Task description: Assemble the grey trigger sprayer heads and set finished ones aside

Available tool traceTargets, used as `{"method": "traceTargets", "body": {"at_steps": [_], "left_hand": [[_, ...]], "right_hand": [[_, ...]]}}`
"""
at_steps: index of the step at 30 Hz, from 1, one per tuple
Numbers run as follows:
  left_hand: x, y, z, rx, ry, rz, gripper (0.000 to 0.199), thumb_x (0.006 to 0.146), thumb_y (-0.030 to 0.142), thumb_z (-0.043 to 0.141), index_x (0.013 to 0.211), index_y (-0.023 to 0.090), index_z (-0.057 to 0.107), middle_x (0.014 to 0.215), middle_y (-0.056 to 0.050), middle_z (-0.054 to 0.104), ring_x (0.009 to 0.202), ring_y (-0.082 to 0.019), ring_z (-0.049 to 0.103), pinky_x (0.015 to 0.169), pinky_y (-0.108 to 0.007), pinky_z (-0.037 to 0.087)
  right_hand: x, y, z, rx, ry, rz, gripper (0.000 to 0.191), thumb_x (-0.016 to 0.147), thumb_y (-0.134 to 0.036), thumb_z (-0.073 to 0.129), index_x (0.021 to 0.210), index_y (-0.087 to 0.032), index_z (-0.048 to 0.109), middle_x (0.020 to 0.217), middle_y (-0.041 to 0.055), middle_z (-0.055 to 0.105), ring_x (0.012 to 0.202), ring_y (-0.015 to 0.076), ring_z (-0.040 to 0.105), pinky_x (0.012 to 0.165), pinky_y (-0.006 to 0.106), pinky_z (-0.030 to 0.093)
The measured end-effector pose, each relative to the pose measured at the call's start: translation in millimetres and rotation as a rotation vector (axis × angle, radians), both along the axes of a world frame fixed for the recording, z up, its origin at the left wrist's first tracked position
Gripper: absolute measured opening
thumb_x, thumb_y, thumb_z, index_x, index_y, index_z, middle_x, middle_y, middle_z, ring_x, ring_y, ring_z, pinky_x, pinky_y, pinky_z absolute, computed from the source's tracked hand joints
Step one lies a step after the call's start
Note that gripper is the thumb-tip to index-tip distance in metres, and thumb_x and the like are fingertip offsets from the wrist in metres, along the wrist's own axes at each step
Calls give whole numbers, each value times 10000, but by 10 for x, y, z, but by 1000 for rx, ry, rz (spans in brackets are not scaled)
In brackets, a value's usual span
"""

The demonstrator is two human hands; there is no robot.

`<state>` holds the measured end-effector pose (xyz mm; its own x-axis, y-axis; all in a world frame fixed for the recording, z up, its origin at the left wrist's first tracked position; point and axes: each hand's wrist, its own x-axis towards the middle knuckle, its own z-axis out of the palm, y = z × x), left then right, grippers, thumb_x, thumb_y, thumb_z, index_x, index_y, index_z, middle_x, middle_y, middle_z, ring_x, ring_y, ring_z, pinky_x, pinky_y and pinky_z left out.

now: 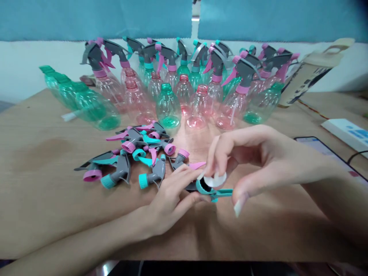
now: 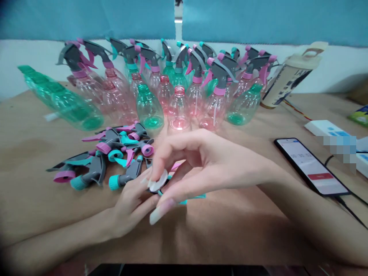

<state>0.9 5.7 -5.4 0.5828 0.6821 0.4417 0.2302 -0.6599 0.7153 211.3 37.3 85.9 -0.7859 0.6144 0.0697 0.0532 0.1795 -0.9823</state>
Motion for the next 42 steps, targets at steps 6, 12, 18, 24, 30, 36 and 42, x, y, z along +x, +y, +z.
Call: {"method": "traceTargets", "body": {"at_steps": [6,12,18,24,30,36,42], "left_hand": [[-5,-6,9,73,-8,20,256,919,229,509,1161,151,535,952,-57,659,875,-189,557,801,-314,470],[22,14,41,12,-3,1,193,900,201,545,1085,155,579,921,-38,672,842,-177,544,795,-300,460],[16,20,29,45,0,2,264,915,216,517,1174,165,538,891,-40,699,885,-197,578,819,-330,461],[7,-4,36,23,-10,9,192,912,225,517,1071,152,596,930,-66,685,866,-197,578,793,-338,476],[4,-23,75,-19,9,9,165,921,219,492,990,144,621,938,-82,668,854,-192,575,800,-355,487],[10,-17,81,20,-15,-15,218,936,276,476,914,147,651,864,-71,687,800,-188,560,774,-362,494],[7,-18,49,115,-22,7,260,935,268,484,1157,155,556,861,-60,690,851,-202,583,770,-341,503]], "right_hand": [[-33,59,-57,-159,71,-29,137,752,-89,689,869,-135,633,825,-14,666,787,92,665,723,201,545],[-5,71,-82,-117,8,-128,345,705,-175,755,1007,-180,589,850,-14,669,762,105,655,659,201,535],[-2,126,-89,-122,-17,-66,113,808,-212,661,908,-174,696,840,-15,715,764,94,669,683,189,529],[-49,40,-75,-128,-83,-82,81,785,-189,676,842,-148,716,802,9,731,752,119,681,679,212,538],[-70,-35,-97,-221,-124,-90,94,759,-221,702,755,-128,692,784,46,737,776,170,695,669,260,541],[-59,40,-139,30,-244,-75,157,790,-303,673,830,-166,737,785,27,716,711,130,646,607,225,485],[-64,4,-94,199,-218,-183,143,833,-277,620,862,-191,731,834,8,709,747,116,628,640,214,462]]}}
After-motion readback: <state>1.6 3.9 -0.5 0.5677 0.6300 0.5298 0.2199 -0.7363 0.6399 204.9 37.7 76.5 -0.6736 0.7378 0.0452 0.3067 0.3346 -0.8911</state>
